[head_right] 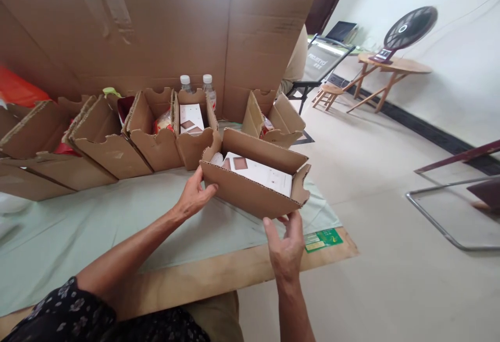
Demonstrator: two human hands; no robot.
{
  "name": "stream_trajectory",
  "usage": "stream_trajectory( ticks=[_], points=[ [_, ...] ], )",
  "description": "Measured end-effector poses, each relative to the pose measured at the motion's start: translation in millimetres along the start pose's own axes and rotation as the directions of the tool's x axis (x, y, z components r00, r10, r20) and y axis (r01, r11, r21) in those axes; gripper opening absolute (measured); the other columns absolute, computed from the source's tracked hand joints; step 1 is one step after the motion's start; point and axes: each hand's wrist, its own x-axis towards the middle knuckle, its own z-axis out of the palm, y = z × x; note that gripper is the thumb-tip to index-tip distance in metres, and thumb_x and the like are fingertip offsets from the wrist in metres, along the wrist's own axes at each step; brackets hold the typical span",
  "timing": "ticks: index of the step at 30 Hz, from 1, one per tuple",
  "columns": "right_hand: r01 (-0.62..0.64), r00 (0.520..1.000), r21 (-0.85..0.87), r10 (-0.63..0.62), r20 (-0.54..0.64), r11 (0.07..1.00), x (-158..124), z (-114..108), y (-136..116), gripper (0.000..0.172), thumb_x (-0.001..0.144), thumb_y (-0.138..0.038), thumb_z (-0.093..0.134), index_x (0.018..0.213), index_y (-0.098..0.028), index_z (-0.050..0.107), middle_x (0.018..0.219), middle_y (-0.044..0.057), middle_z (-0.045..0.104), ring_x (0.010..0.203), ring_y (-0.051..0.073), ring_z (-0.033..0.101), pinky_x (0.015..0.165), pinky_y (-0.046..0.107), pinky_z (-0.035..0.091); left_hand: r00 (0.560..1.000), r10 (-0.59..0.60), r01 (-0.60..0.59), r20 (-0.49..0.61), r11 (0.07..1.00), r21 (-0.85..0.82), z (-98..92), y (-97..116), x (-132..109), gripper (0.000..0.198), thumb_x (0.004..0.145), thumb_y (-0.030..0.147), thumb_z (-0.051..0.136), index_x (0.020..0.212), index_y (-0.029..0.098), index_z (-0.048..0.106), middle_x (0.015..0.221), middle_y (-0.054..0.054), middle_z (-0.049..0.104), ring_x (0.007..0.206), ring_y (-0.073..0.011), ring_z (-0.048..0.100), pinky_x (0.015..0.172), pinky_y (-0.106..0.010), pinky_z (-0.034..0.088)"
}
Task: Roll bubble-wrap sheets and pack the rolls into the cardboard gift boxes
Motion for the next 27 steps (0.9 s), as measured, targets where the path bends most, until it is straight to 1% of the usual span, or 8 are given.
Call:
stream_trajectory(
  ticks=[3, 6, 9, 12, 14, 16, 19, 27],
  points=[
    [0.018, 1.0, -0.025, -0.017, 0.024, 1.0, -1, -6, 4, 0.05, 0.085, -0.044, 0.073, 0.129, -0.024, 0.059, 0.121, 0.01, 0.064, 0.105, 0.026, 0.062, 0.093, 0.045, 0.053, 1.0, 0.013, -0.013, -0.003, 0.999, -0.041, -2.2, -2, -5, 0.053, 0.078, 0.02, 0.058, 0.131, 0.018, 0.057, 0.12, -0.006, 0.071, 0.108, -0.025, 0.064, 0.084, -0.032, 0.055],
    [0.023, 0.998, -0.066, -0.019, 0.053, 0.998, 4, -9, 5, 0.05, 0.085, -0.045, 0.073, 0.129, -0.023, 0.059, 0.116, 0.009, 0.065, 0.101, 0.025, 0.063, 0.093, 0.045, 0.053, 1.0, 0.008, -0.009, -0.023, 0.999, -0.042, 0.4, 0, -24, 0.057, 0.079, 0.021, 0.059, 0.136, 0.018, 0.055, 0.128, -0.008, 0.068, 0.116, -0.0275, 0.063, 0.097, -0.039, 0.054],
    [0.033, 0.993, -0.057, -0.026, 0.118, 0.998, 20, -3, 6, 0.043, 0.087, -0.045, 0.072, 0.122, -0.023, 0.061, 0.108, 0.008, 0.067, 0.099, 0.026, 0.064, 0.093, 0.044, 0.052, 0.996, 0.006, -0.006, -0.088, 1.0, 0.004, 6.6, 5, -66, 0.072, 0.082, 0.022, 0.06, 0.151, 0.018, 0.042, 0.149, -0.016, 0.055, 0.135, -0.0338, 0.054, 0.11, -0.05, 0.048],
    [0.034, 0.974, 0.078, -0.051, 0.221, 0.996, 52, 11, 9, 0.043, 0.086, -0.045, 0.072, 0.122, -0.024, 0.061, 0.111, 0.008, 0.069, 0.102, 0.027, 0.066, 0.094, 0.045, 0.054, 0.996, 0.027, -0.02, -0.081, 0.997, 0.08, 13.1, 9, -121, 0.093, 0.084, 0.018, 0.06, 0.165, 0.023, 0.015, 0.17, -0.017, 0.026, 0.156, -0.0376, 0.029, 0.121, -0.059, 0.036],
    [0.038, 0.959, 0.188, -0.089, 0.268, 0.981, 76, 23, 10, 0.052, 0.083, -0.044, 0.074, 0.13, -0.025, 0.059, 0.124, 0.01, 0.069, 0.114, 0.028, 0.066, 0.101, 0.047, 0.053, 0.997, 0.064, -0.07, 0.053, 0.99, 0.12, 16.6, 11, -152, 0.101, 0.083, 0.013, 0.061, 0.166, 0.028, 0.006, 0.175, -0.014, 0.012, 0.16, -0.0377, 0.018, 0.123, -0.06, 0.034],
    [0.048, 0.948, 0.253, -0.124, 0.293, 0.966, 95, 35, 9, 0.062, 0.081, -0.04, 0.075, 0.139, -0.026, 0.056, 0.139, 0.01, 0.064, 0.129, 0.029, 0.06, 0.11, 0.048, 0.048, 0.975, 0.105, -0.134, 0.193, 0.981, 0.14, 19.7, 11, -170, 0.107, 0.08, 0.008, 0.061, 0.166, 0.032, 0.003, 0.176, -0.012, 0.003, 0.161, -0.0383, 0.012, 0.123, -0.061, 0.035],
    [0.05, 0.941, 0.273, -0.137, 0.311, 0.961, 112, 50, 2, 0.067, 0.08, -0.036, 0.075, 0.143, -0.026, 0.055, 0.148, 0.01, 0.06, 0.137, 0.029, 0.056, 0.114, 0.049, 0.046, 0.952, 0.133, -0.182, 0.277, 0.97, 0.159, 23.9, 8, -174, 0.11, 0.078, 0.004, 0.061, 0.166, 0.035, 0.004, 0.176, -0.013, -0.007, 0.161, -0.0405, 0.011, 0.121, -0.065, 0.036],
    [0.071, 0.951, 0.246, -0.14, 0.274, 0.967, 121, 76, -11, 0.056, 0.086, -0.039, 0.064, 0.139, -0.022, 0.061, 0.142, 0.01, 0.066, 0.129, 0.026, 0.062, 0.11, 0.047, 0.049, 0.937, 0.182, -0.235, 0.298, 0.96, 0.155, 38.2, 7, -163, 0.111, 0.076, 0.005, 0.067, 0.166, 0.037, 0.01, 0.174, -0.009, -0.018, 0.159, -0.0463, 0.006, 0.119, -0.071, 0.034]
  ],
)
